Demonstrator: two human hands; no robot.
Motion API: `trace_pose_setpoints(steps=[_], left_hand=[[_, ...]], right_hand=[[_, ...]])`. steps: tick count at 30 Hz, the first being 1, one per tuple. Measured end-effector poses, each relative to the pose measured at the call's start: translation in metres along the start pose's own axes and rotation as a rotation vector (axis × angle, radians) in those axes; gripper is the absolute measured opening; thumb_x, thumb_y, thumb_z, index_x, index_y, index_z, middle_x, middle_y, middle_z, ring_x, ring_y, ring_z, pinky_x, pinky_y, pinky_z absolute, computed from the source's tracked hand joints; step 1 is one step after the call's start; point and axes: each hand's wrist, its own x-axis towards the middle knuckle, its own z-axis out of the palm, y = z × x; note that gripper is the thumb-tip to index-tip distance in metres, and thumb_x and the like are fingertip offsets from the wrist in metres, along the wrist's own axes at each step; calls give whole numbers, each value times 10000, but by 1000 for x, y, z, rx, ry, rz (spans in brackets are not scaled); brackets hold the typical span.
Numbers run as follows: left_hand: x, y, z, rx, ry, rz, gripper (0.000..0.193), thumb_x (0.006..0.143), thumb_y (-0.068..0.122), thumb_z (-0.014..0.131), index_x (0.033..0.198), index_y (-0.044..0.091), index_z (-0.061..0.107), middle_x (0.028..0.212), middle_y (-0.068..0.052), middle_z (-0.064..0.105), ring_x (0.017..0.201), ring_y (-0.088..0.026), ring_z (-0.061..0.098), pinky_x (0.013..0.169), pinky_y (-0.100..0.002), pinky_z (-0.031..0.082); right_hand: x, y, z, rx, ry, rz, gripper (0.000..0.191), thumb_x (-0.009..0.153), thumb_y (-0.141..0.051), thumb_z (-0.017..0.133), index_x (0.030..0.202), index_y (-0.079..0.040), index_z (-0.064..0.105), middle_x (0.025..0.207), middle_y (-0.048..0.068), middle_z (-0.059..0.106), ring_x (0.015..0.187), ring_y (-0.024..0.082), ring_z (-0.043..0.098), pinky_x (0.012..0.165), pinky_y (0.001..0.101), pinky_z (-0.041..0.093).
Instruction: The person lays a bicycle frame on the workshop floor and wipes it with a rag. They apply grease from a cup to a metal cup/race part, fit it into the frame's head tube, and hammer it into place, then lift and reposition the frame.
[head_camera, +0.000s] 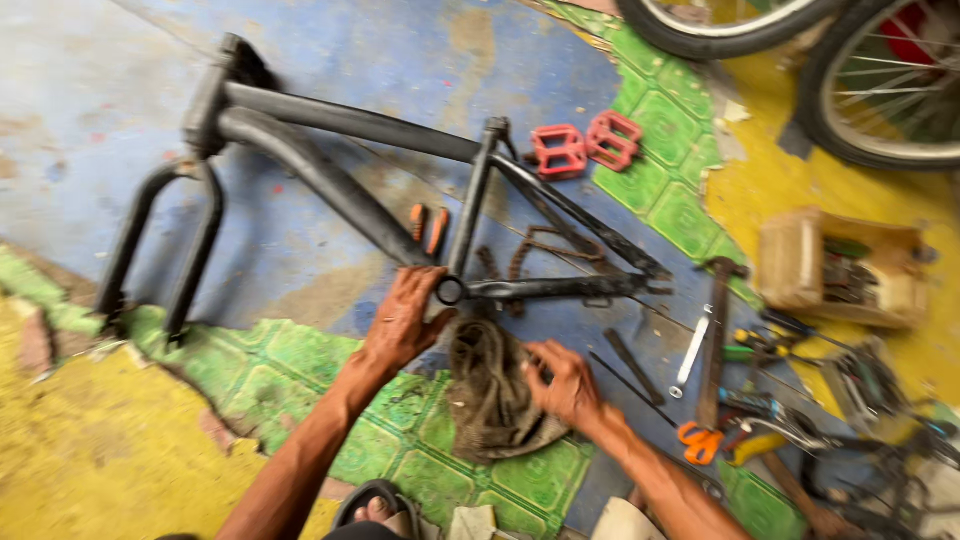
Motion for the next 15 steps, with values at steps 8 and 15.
trace_pose_setpoints(steps=[8,15], left_hand=[[2,3,-3,52,-64,-49,593,775,167,832,1285,-44,614,1200,-198,626,1145,-398,550,992,-476,478],[8,6,0,94,-132,-186,574,771,179,833,1272,-22,635,1172,-180,599,1147,-374,523,993,-463,482]], right_hand=[[-2,82,-91,-427,-526,342,304,818,-301,761,968,-37,755,859,195,761,797,349,755,730,441,601],[-55,74,-98,-753,-1265,441,659,729,-616,850,1007,-33,723,1067,164,723,1021,330,709,878,434,575]])
